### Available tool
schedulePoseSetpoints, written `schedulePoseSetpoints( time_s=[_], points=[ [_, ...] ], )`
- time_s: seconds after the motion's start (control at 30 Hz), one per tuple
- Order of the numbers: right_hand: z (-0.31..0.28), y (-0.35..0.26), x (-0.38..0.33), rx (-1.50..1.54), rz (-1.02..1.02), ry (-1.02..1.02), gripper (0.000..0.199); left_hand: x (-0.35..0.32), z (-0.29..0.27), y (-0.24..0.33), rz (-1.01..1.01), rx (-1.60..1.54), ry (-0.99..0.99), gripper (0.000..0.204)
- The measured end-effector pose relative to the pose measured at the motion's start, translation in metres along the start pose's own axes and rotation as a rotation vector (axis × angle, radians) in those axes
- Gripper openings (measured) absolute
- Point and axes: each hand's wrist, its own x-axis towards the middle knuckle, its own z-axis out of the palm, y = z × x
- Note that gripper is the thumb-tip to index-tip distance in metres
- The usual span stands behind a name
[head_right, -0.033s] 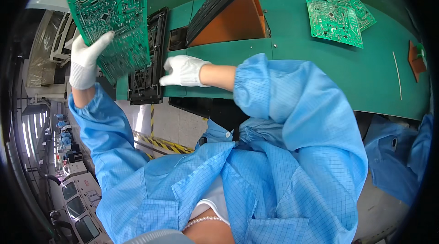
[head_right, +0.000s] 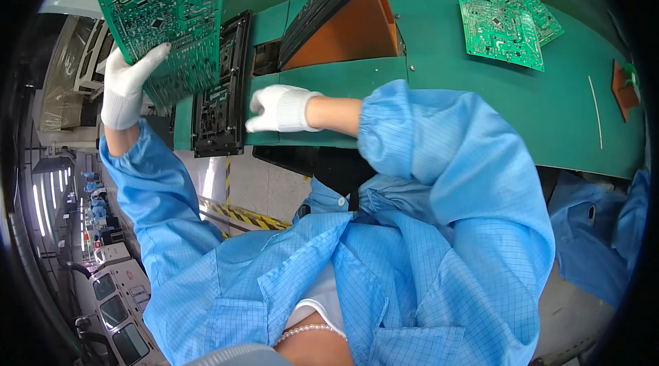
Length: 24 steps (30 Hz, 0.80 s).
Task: The recorder is handling and inspecting printed circuit boards, placing them into chassis on an assembly line.
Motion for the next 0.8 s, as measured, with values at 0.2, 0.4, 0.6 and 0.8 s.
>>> schedulePoseSetpoints(
  time_s=[0.2,0.4,0.6,0.8],
  points=[
    [-0.03,0.012,-0.057,-0.037,-0.156,-0.337,0.04,0.041,0.049,-0.015,0.101,0.06,-0.313,0.03],
    [-0.039,0.026,-0.059,0.182,-0.189,-0.308,0.035,0.069,0.07,-0.027,0.087,0.019,-0.368,0.028],
    [-0.031,0.033,-0.061,0.136,-0.256,-0.281,0.034,0.089,0.068,-0.032,0.051,-0.016,-0.407,0.028],
    [-0.031,0.034,-0.06,0.154,-0.244,-0.265,0.032,0.085,0.067,-0.03,0.059,0.015,-0.429,0.029]
  ],
)
